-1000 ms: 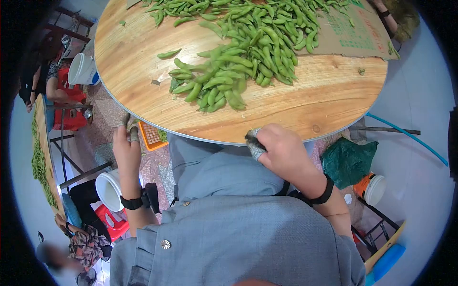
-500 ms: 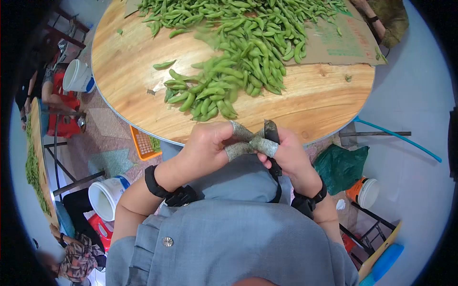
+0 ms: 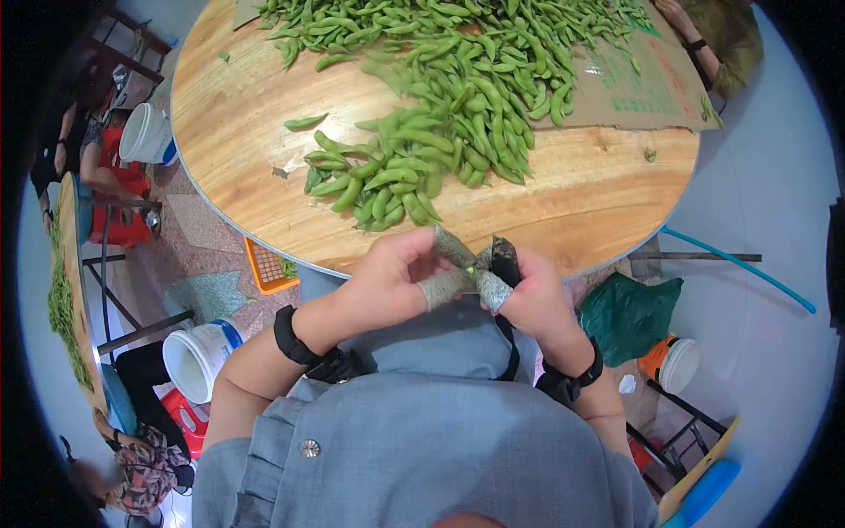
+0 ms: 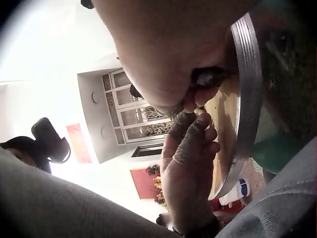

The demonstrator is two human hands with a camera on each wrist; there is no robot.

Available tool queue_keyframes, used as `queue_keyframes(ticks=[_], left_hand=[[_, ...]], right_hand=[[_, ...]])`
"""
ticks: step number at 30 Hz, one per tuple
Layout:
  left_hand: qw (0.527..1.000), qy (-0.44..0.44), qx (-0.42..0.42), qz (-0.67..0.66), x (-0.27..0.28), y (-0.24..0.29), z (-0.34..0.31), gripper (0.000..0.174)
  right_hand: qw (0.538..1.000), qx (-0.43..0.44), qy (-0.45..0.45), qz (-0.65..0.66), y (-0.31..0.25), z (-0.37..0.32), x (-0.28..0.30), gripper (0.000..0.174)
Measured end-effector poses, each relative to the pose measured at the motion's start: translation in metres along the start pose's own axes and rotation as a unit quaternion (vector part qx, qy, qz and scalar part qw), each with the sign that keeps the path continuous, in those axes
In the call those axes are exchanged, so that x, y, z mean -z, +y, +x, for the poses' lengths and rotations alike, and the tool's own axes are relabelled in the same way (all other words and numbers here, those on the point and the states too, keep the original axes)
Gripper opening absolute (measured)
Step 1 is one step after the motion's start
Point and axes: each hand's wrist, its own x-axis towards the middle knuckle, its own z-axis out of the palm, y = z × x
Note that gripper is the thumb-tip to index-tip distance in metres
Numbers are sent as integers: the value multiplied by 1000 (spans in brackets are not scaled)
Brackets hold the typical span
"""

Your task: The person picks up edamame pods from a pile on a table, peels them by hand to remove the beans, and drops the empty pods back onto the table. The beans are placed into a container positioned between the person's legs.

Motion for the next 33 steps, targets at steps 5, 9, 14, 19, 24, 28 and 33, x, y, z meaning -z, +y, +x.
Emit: queue_keyframes(ticks=[5,9,14,19,24,28,33], left_hand=[[999,-16,17,-24,4,-6,5,15],[1000,23,-15,-8,-2,-4,7,17],[999,29,-30,-26,0,-14,8,18],[999,30,-25,0,1,-16,8,27],[998,56,5,8,-2,-12,8,31],[940,66,-109,317,-7,-4,10,24],[871,37,-176,457,-5,-13,15,22]], right_hand=[[996,64,2,-56,-5,-3,0,24],[992,97,36,-67,0,4,-2,23],[983,100,73,-137,-4,7,-6,23],[973,107,90,-181,3,10,-4,24],[981,112,119,-101,3,12,2,20],[985,86,135,-63,1,7,5,18],[993,51,104,-29,4,5,12,20]])
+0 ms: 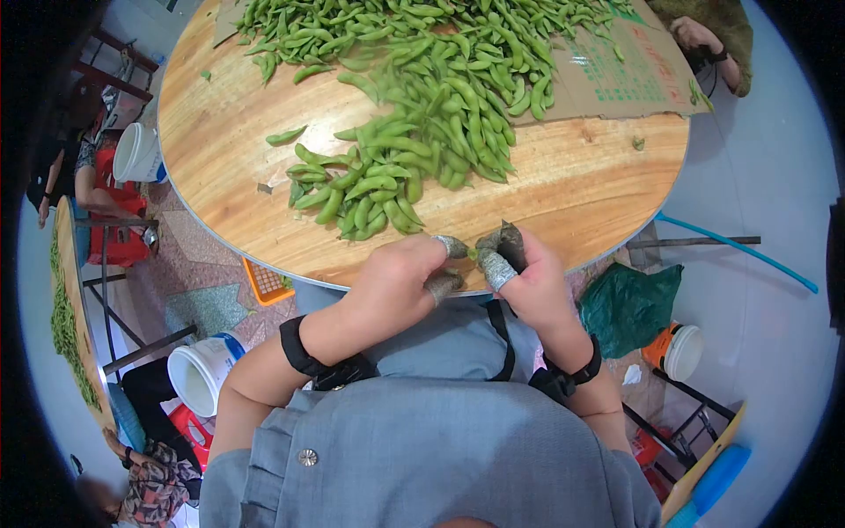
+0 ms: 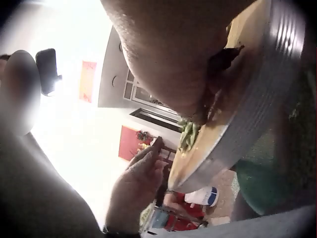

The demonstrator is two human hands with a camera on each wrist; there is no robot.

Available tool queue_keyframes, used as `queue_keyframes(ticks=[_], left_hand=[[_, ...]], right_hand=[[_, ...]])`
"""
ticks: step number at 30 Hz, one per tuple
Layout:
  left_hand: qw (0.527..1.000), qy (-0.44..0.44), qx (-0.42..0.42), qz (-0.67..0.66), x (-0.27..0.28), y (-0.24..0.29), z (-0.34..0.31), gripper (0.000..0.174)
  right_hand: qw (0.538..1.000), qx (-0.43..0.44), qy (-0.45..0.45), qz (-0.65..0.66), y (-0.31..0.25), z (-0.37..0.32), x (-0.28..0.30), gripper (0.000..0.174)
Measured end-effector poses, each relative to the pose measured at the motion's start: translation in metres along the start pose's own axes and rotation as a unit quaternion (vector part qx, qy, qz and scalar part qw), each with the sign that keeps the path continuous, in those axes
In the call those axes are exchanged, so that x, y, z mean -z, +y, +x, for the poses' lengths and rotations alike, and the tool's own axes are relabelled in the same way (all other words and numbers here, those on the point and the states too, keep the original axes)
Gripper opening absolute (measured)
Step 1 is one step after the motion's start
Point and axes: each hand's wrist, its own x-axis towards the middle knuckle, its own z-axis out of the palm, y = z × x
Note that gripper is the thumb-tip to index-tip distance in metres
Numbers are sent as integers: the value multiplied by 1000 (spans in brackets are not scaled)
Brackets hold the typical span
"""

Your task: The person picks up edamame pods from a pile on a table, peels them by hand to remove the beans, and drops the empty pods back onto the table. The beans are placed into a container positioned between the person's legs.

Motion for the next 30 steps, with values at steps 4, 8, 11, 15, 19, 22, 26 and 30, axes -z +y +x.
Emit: queue_keyframes(ticks=[4,8,11,15,19,22,26,30], left_hand=[[999,-35,-9,4,2,7,-2,19],[988,-100,-119,21,3,3,-10,23],[987,-51,-143,-49,4,2,-13,20],[975,-63,166,-137,25,18,-15,18],[938,15,155,-310,15,-1,-29,23],[887,127,224,-382,36,-6,-43,16],[912,286,199,-215,73,-38,-91,18],[899,329,290,-4,101,-65,-143,28]], right_hand=[[998,-16,9,56,2,-3,3,19],[998,-18,-3,62,2,-3,6,20],[998,-27,-19,45,0,-8,5,21],[997,52,-44,-20,5,-7,-7,20],[984,63,-129,-107,-4,4,-24,20],[971,136,-100,-170,-18,18,-39,21],[883,296,-13,-363,-13,37,-58,23],[848,309,17,-431,-9,36,-54,23]])
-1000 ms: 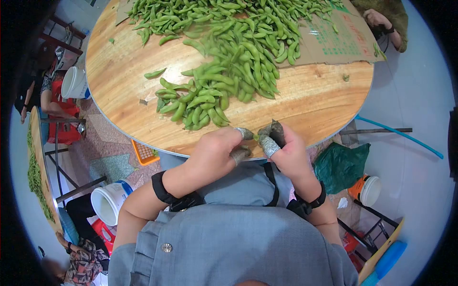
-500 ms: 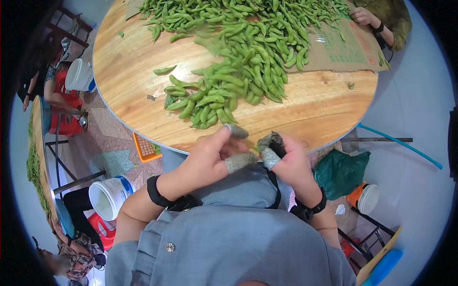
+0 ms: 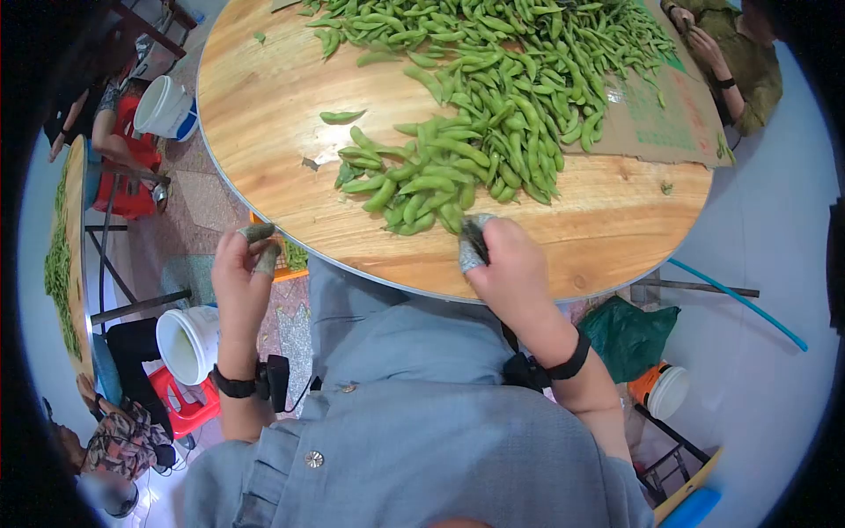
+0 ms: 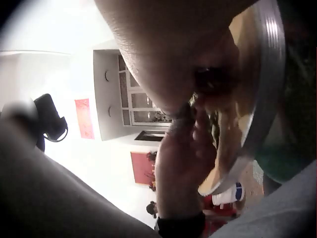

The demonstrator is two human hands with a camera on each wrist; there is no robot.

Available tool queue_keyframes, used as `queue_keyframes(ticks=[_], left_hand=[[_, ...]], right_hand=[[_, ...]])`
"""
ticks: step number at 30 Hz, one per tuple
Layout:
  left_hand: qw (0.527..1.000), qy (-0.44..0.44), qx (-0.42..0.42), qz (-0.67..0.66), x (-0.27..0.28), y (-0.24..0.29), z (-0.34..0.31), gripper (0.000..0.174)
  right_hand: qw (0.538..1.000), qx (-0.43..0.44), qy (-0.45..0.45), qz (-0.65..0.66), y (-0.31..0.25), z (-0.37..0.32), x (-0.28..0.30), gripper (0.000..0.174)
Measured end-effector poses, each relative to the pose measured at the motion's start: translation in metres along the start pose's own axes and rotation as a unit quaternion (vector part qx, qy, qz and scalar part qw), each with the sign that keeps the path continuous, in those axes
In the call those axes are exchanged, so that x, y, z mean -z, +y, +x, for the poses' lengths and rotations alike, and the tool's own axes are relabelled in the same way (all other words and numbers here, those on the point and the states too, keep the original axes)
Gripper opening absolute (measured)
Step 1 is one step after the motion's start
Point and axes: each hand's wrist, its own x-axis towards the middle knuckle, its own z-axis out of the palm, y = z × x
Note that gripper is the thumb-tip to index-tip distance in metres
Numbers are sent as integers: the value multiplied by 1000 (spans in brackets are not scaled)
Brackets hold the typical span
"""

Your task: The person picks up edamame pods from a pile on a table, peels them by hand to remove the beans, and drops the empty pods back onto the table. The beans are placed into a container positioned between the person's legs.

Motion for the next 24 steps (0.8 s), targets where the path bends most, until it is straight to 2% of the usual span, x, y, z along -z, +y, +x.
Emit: queue_keyframes(ticks=[1,2,3,5,6,8,11,13,15,16,17,18,19,21,22,23,24], left_hand=[[991,0,28,129,7,5,-1,33],[980,36,33,193,5,12,-4,37],[980,35,34,191,1,20,-5,37],[921,146,-177,315,-10,37,-1,35],[934,125,-206,262,-18,46,2,31],[948,27,-250,192,-39,62,3,28],[965,-167,-190,71,-75,91,1,15],[959,-198,-199,32,-98,91,0,14],[951,-288,-114,-17,-117,90,2,17],[950,-289,-115,-19,-122,95,3,17],[940,-323,0,-113,-126,102,5,17],[907,-349,116,-203,-129,107,6,17],[907,-350,115,-203,-132,109,7,17],[867,-366,182,-284,-138,112,8,15],[867,-369,180,-283,-141,110,8,15],[872,-334,167,-316,-145,106,7,16],[875,-299,153,-348,-145,108,7,16]], right_hand=[[1000,0,-2,0,2,-2,2,23],[999,-28,-7,12,4,-5,4,23],[998,-57,-13,24,5,-7,5,23],[997,-62,-6,41,4,-6,3,23],[999,-46,4,16,0,-3,1,22],[999,-29,18,-9,-4,0,-1,22],[998,-46,-6,-38,-3,1,-1,20],[995,-97,-17,16,0,-2,3,19],[991,-124,-17,43,-1,-7,8,19],[986,-152,-18,72,-2,-9,11,19],[986,-152,-15,71,-4,-11,13,19],[986,-145,-2,83,-6,-13,14,19],[986,-138,11,95,-7,-14,15,20],[988,-117,17,97,-2,-14,14,20],[990,-95,20,100,0,-14,13,21],[990,-96,23,100,2,-15,13,21],[976,-121,7,183,4,-17,12,22]])
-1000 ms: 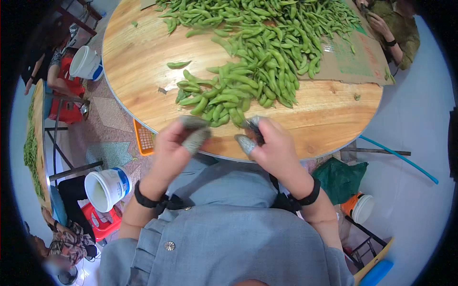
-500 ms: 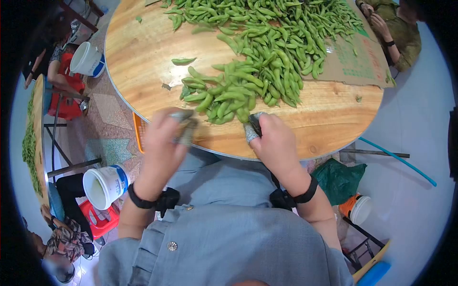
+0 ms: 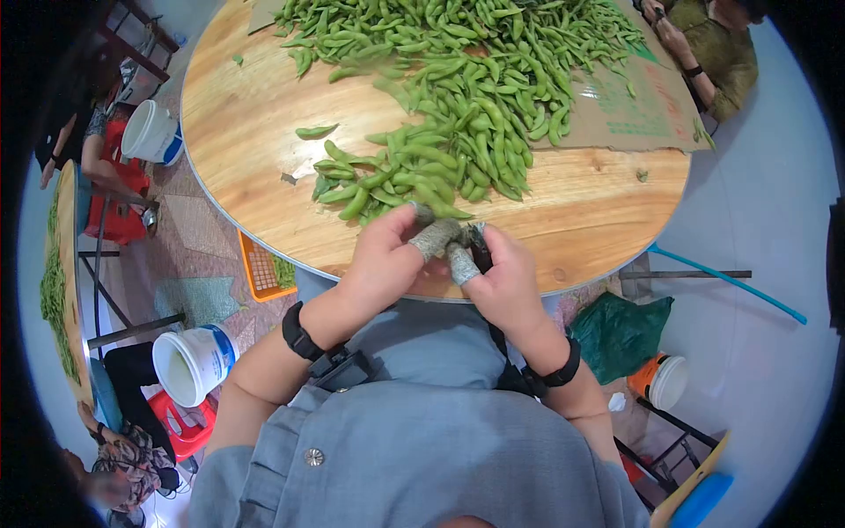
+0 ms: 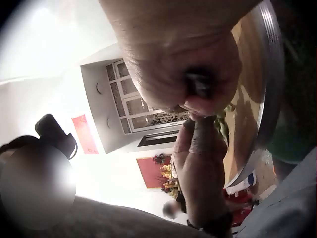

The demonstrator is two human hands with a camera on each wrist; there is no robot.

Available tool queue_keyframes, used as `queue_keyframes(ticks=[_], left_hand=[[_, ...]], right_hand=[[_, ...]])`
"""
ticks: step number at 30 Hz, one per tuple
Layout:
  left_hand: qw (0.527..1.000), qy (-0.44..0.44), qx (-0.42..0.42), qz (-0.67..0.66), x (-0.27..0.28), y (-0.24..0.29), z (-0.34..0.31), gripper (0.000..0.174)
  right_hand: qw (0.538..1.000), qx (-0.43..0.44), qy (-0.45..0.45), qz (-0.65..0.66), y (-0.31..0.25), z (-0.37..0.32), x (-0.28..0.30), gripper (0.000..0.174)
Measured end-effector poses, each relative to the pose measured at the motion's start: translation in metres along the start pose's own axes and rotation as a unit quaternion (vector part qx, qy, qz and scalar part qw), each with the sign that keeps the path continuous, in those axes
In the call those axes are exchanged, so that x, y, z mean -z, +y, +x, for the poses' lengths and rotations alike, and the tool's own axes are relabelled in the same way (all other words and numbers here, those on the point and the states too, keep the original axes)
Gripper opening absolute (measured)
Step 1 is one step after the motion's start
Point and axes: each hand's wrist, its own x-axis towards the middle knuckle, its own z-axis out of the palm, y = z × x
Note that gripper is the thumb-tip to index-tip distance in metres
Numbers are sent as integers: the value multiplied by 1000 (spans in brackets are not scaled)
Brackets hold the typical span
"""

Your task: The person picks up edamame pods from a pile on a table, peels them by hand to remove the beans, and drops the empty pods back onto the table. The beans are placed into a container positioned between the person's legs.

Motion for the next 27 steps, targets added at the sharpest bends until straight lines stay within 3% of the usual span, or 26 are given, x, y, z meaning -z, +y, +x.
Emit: queue_keyframes(ticks=[1,7,14,20,22,23,25,26,27], left_hand=[[1000,-2,1,2,1,4,-3,16],[995,-35,41,83,10,13,-13,17],[993,-82,30,79,8,5,-13,17],[990,-97,89,51,10,3,-10,15],[985,-82,-101,118,6,-11,-8,15],[985,-82,-100,118,9,-11,-9,15],[892,-78,-232,381,15,-4,-10,15],[892,-78,-231,381,16,-4,-9,15],[839,-75,-290,455,17,-4,-8,15]], right_hand=[[996,-30,-21,82,1,-1,0,24],[964,-165,-116,172,-23,-3,35,30],[963,-97,-124,219,-11,-6,29,33],[919,-178,-153,316,-15,-6,33,40],[926,-167,-153,302,-12,-7,32,43],[926,-167,-153,302,-13,-6,33,43],[897,-216,-174,343,-14,-4,35,48],[897,-216,-174,343,-13,-4,35,48],[873,-239,-182,385,-13,-3,34,49]])
